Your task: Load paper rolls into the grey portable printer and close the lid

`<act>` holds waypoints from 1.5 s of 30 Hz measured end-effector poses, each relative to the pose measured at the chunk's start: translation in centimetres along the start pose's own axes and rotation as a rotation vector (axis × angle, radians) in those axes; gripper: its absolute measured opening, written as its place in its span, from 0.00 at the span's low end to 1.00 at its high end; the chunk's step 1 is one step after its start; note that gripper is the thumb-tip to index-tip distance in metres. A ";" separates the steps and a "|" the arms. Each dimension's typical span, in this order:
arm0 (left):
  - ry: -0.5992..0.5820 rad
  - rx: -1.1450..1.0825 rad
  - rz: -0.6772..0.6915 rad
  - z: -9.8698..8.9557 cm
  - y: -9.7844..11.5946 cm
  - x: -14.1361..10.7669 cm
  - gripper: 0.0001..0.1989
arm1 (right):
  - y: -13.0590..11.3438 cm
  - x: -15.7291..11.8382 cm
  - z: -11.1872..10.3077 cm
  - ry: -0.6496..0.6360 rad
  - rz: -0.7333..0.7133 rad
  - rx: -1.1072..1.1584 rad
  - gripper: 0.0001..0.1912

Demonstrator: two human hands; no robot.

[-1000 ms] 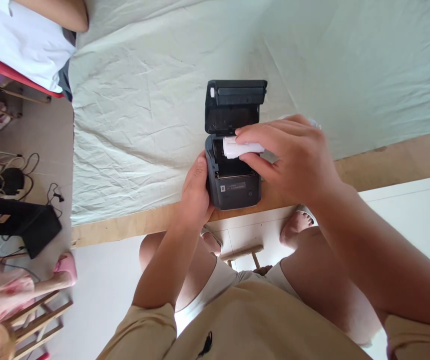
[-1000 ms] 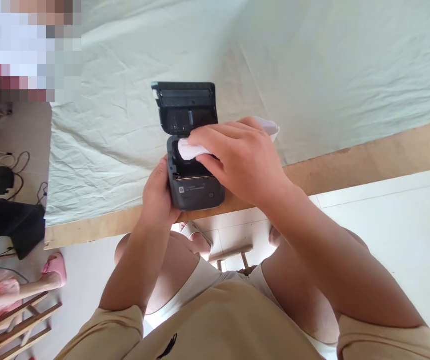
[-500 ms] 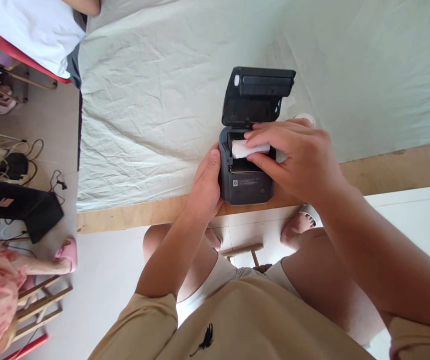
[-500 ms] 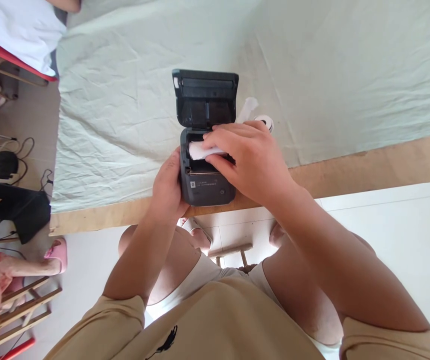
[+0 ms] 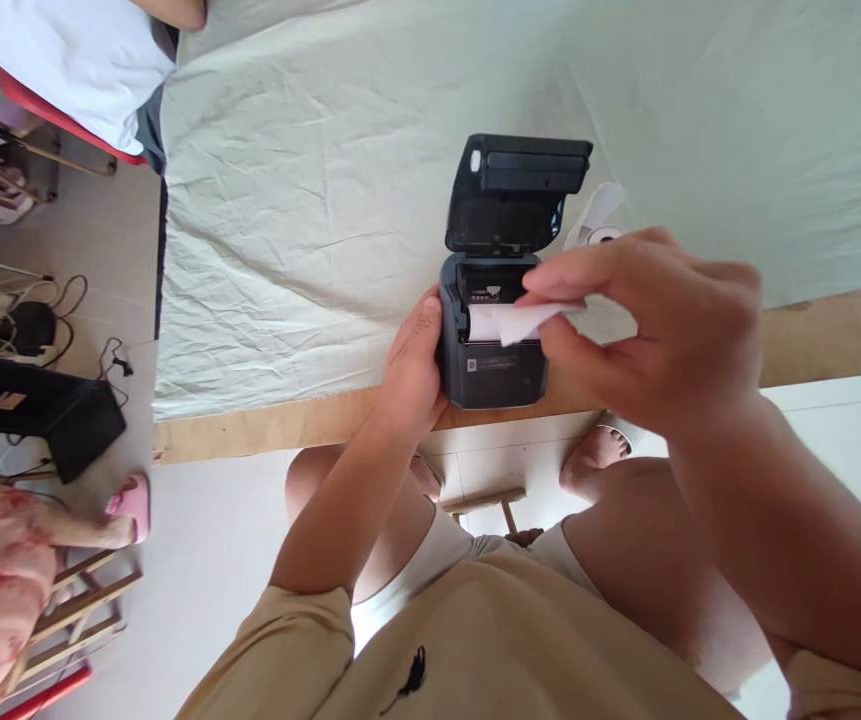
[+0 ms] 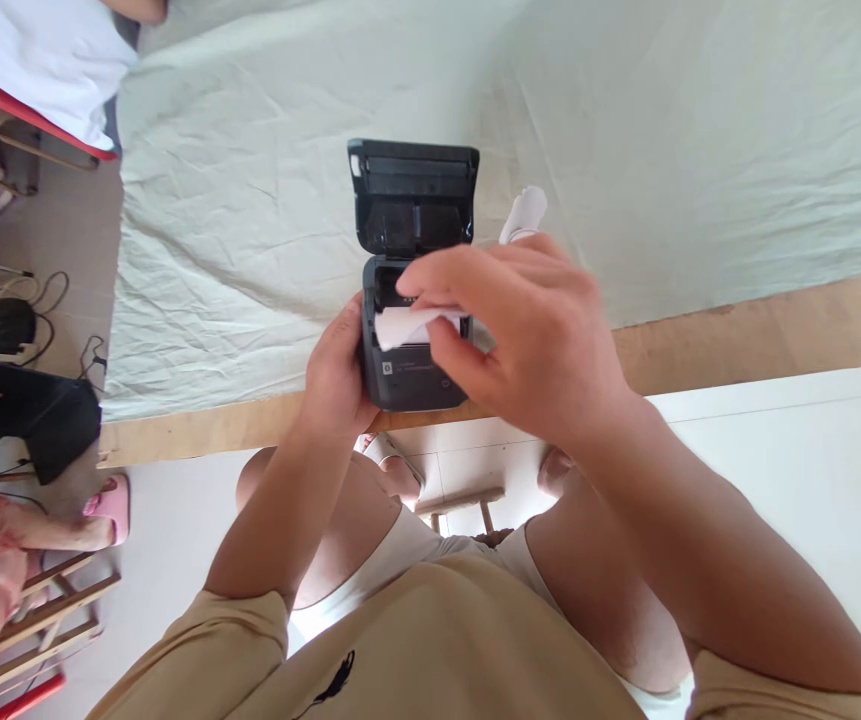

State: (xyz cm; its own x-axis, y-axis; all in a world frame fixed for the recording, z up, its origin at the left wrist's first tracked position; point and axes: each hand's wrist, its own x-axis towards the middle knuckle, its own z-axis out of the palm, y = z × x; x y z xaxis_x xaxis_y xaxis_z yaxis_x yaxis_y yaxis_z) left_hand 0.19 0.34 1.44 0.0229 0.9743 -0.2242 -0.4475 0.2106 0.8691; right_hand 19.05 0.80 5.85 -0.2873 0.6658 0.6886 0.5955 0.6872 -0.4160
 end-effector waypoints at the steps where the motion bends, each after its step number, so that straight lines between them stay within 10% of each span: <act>1: -0.006 -0.002 -0.010 0.1 0.2 0.0 0.17 | -0.3 -0.2 0.0 -0.021 -0.038 0.028 0.17; 9: -0.081 0.146 -0.057 -0.4 0.9 -0.2 0.29 | -0.3 -1.8 0.1 -0.026 -0.001 0.198 0.06; 13: -0.124 0.177 0.006 -1.2 0.3 0.0 0.28 | 0.5 0.0 -0.6 0.146 0.202 0.108 0.14; 18: -0.131 0.205 0.015 -1.6 0.1 0.1 0.28 | 1.1 1.6 -0.8 -0.002 0.241 0.085 0.30; 23: -0.119 0.194 -0.015 -1.5 0.3 0.2 0.32 | 0.3 -0.7 -0.4 0.217 0.260 0.236 0.03; 33: -0.183 0.119 0.002 -1.4 0.0 -0.1 0.30 | 1.5 -3.0 0.5 -0.312 0.809 0.531 0.28; 45: -0.198 0.090 -0.037 -0.8 0.5 -0.4 0.25 | 2.2 -2.2 0.4 -0.361 0.781 0.573 0.27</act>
State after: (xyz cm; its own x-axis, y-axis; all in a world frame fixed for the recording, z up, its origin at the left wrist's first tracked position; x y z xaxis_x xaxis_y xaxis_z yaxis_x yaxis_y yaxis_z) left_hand -0.78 0.00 1.61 0.2170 0.9606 -0.1739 -0.3620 0.2446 0.8995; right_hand 20.73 0.99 3.21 -0.2383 0.9683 -0.0752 0.2932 -0.0021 -0.9561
